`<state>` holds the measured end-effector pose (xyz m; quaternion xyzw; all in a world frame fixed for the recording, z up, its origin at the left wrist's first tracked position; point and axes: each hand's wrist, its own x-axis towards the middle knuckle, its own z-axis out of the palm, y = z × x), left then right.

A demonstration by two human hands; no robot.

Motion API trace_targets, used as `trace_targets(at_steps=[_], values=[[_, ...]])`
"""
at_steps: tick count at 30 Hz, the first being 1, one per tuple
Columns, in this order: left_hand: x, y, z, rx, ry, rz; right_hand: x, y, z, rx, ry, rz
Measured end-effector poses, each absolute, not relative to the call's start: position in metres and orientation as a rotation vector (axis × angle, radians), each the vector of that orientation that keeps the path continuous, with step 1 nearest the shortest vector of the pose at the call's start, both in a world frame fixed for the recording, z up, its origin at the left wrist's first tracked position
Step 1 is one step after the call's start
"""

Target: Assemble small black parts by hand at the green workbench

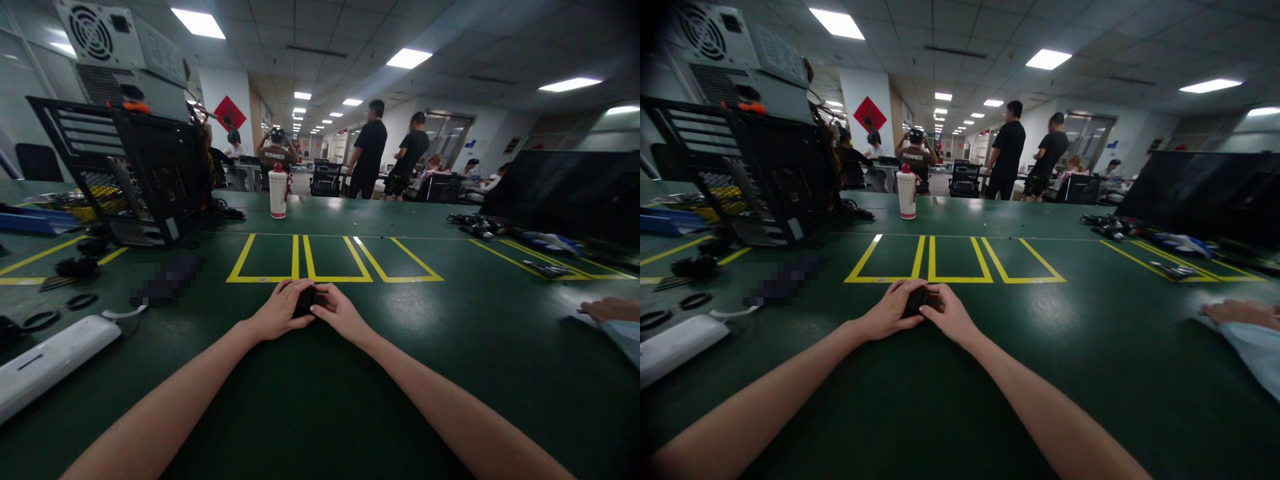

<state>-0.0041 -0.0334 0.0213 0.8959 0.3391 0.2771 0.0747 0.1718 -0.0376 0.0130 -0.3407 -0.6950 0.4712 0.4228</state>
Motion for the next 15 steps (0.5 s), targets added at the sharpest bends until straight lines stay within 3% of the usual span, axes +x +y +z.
trace_targets(at_steps=[15], values=[[-0.0043, -0.0353, 0.0241, 2.694, 1.019, 0.809, 0.1737, -0.0379, 0.0148, -0.893, -1.742, 1.185]])
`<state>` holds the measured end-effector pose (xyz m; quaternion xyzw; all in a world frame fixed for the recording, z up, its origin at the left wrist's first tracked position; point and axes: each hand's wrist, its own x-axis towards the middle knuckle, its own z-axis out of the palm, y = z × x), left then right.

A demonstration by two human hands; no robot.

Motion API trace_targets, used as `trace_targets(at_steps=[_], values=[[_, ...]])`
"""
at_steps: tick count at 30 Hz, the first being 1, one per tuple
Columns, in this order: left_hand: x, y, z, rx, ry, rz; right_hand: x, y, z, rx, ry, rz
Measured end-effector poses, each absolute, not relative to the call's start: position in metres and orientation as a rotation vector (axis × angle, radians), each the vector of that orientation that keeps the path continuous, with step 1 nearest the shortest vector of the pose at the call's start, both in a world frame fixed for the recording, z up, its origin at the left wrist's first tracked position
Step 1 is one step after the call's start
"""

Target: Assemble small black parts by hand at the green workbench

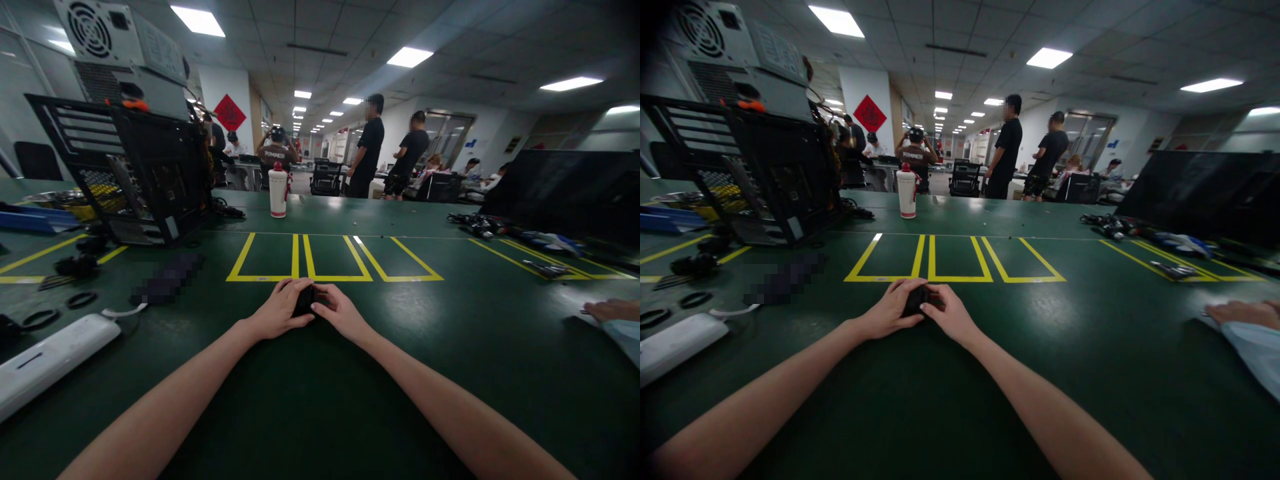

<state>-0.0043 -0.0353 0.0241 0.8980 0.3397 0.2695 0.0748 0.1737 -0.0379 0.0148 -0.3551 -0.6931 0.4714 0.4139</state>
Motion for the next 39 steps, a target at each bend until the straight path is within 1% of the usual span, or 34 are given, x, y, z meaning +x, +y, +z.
trace_targets(at_steps=[6, 26, 32, 39], values=[[-0.005, -0.035, 0.023, 2.692, 1.016, 0.816, 0.174, -0.038, 0.014, -0.836, -1.695, 1.249], [-0.004, -0.034, 0.023, 2.685, 1.014, 0.806, 0.173, -0.035, 0.013, -0.842, -1.694, 1.177], [-0.005, -0.034, 0.023, 2.684, 1.018, 0.805, 0.176, -0.037, 0.021, -0.874, -1.753, 1.229], [-0.005, -0.034, 0.023, 2.689, 1.015, 0.802, 0.174, -0.038, 0.021, -0.824, -1.682, 1.268]])
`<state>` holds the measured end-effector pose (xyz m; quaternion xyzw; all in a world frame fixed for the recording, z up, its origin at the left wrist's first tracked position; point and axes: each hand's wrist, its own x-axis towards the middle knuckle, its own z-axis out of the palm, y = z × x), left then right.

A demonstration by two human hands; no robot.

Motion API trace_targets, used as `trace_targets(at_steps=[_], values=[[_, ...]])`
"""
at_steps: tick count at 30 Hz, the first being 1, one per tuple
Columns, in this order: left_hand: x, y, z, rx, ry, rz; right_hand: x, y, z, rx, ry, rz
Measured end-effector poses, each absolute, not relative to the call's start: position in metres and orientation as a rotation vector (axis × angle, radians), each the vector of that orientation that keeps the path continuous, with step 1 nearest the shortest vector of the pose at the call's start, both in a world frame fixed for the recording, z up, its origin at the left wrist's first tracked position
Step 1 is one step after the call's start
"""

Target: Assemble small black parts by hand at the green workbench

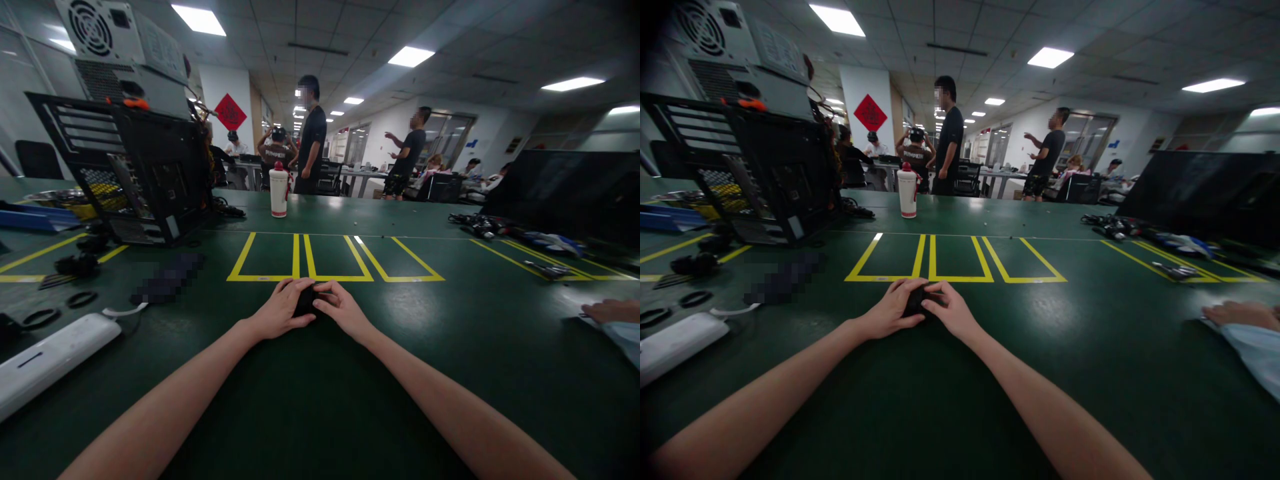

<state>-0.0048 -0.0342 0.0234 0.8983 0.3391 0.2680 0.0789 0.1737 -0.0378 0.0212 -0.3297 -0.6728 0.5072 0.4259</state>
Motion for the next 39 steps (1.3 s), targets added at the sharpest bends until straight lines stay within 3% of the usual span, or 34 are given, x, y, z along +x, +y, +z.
trace_targets(at_steps=[39], values=[[-0.0047, -0.0346, 0.0237, 2.677, 1.027, 0.804, 0.1756, -0.0317, 0.0195, -0.849, -1.708, 1.304]])
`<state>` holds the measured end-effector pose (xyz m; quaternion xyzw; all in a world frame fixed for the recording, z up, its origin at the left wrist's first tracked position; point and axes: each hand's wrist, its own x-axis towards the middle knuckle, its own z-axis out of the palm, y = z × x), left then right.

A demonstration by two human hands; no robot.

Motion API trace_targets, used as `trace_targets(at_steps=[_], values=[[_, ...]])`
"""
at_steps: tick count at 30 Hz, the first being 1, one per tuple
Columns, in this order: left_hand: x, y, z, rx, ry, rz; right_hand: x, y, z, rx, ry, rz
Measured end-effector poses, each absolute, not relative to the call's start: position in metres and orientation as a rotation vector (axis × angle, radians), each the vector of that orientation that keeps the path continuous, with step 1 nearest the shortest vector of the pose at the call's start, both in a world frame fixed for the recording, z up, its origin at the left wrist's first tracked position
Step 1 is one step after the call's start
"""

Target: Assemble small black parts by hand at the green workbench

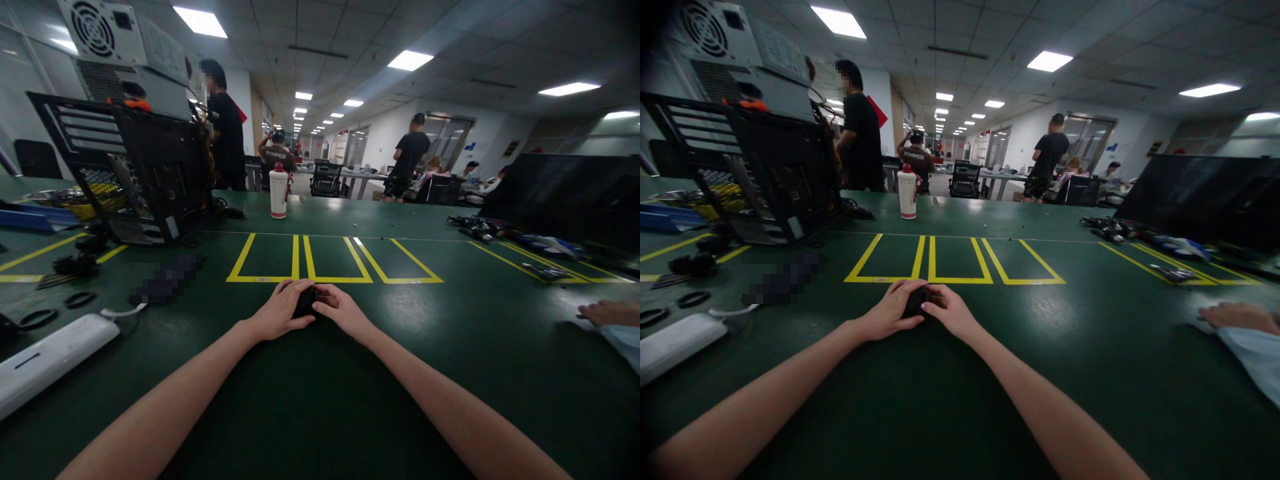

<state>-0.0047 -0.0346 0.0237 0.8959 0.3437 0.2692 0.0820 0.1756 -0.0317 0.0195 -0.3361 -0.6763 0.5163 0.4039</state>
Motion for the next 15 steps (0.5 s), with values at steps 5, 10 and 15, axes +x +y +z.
trace_targets(at_steps=[5, 10, 15], values=[[-0.0041, -0.0352, 0.0242, 2.682, 1.013, 0.816, 0.1748, -0.0338, 0.0181, -0.825, -1.683, 1.313], [-0.0043, -0.0345, 0.0231, 2.68, 1.015, 0.809, 0.1727, -0.034, 0.0165, -0.833, -1.656, 1.295], [-0.0041, -0.0351, 0.0246, 2.67, 1.016, 0.804, 0.1751, -0.0345, 0.0217, -0.854, -1.688, 1.261]])
